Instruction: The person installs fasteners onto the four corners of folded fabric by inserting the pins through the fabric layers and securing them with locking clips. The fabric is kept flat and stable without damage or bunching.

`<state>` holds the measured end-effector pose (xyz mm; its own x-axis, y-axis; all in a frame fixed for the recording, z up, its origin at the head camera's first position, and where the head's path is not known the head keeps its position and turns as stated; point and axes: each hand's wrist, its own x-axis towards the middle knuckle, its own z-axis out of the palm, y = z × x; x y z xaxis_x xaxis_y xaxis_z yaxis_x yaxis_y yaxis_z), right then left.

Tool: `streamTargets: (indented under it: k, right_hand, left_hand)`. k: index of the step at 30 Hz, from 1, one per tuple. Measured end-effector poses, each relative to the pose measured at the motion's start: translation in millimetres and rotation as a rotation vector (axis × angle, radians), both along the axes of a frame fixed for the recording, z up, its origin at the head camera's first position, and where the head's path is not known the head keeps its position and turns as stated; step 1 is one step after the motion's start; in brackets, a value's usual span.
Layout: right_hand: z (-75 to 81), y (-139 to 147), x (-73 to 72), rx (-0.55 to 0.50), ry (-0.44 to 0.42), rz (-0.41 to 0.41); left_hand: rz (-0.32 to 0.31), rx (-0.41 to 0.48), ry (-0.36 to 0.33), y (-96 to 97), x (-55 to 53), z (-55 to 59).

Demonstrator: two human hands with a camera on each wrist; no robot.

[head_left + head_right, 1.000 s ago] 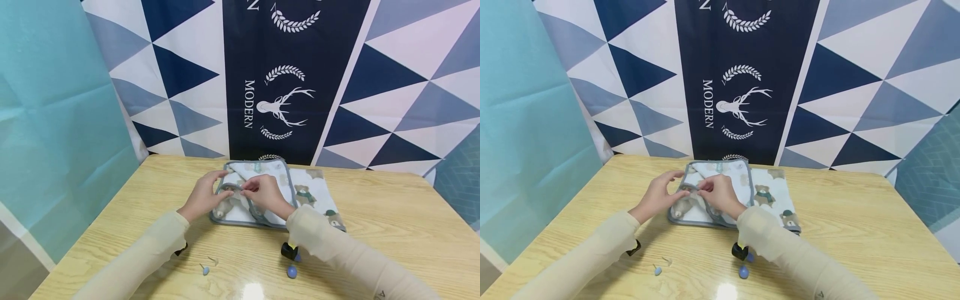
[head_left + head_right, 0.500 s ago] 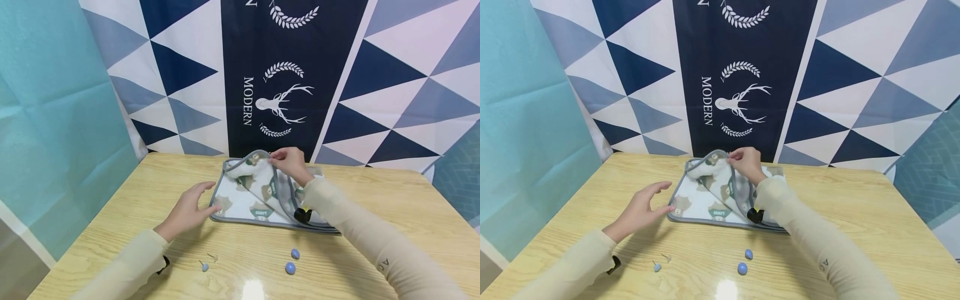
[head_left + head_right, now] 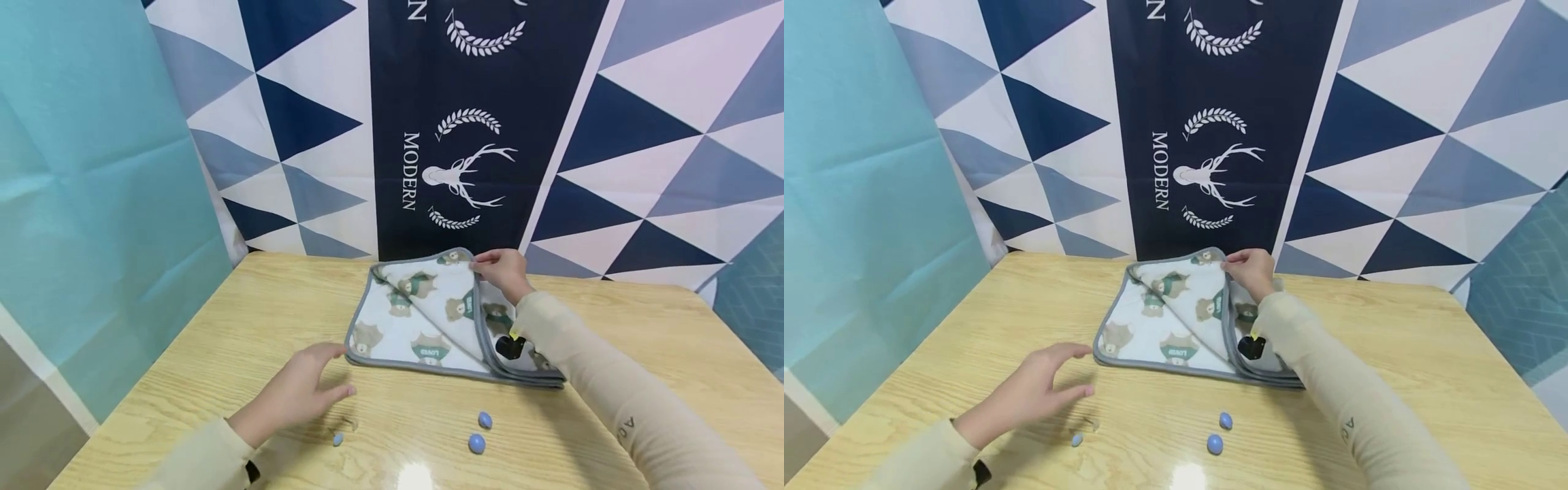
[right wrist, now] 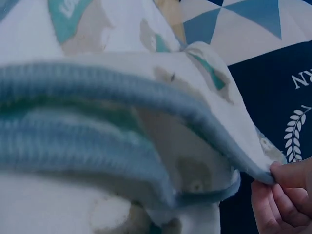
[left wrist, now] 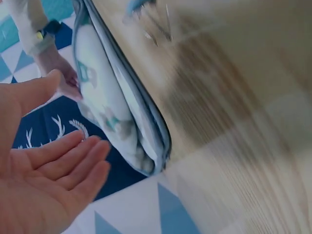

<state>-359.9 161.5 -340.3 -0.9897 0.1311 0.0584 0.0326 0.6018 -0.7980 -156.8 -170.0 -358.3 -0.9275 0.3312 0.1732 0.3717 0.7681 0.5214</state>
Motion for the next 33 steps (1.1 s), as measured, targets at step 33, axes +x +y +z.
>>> streamTargets:
  k: [33]
  right_hand:
    - [-23.0,-88,83.7,0.489,0.25,0.964]
  left_hand:
    - [-0.195,-0.115,-0.074,3.0,32.5,-32.6]
